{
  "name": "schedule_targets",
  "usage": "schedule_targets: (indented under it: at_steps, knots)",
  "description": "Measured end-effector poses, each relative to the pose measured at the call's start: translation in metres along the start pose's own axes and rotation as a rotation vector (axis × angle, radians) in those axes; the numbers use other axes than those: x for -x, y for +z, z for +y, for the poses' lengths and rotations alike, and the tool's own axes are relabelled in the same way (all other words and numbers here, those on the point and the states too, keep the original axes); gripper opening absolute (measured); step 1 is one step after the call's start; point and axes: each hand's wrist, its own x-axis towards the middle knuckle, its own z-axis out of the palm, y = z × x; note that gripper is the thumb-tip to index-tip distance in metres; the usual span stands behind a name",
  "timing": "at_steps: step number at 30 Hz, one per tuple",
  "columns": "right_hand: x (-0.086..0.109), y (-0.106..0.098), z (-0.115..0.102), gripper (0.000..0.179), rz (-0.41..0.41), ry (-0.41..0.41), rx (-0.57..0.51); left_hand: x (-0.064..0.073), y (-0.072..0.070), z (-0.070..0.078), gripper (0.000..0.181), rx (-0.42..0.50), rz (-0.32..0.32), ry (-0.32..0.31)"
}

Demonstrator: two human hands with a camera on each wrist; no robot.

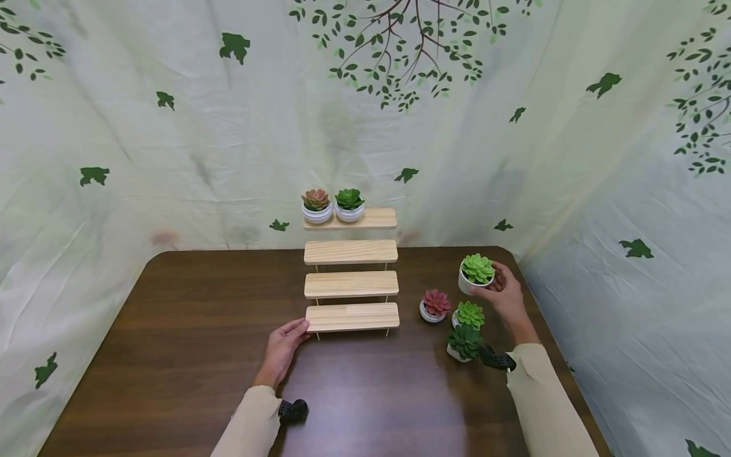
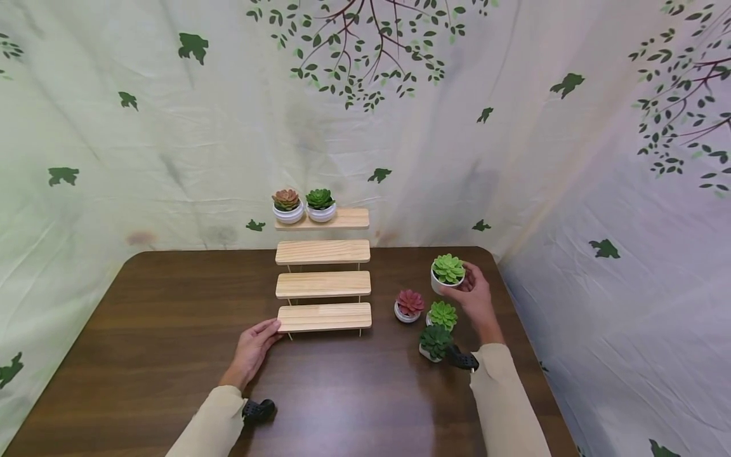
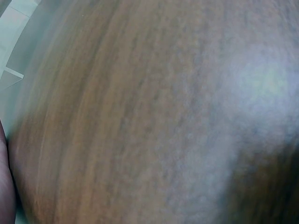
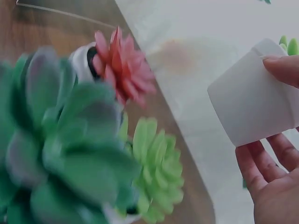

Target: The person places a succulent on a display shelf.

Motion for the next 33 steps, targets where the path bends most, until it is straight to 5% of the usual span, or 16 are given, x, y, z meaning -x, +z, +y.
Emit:
schedule_targets:
  at_steps: [16, 33]
  knots:
    - [-0.032, 0.047, -0.037, 0.077, -0.112, -0.07, -0.07, -0.001, -0.002, -0.001, 0.007, -0.013, 0.015, -0.02]
    - [-0.059, 0.093, -0.087, 0.077, -0.094, -0.15, -0.095, -0.002, -0.002, -0.002, 0.008, -0.011, 0.013, -0.026]
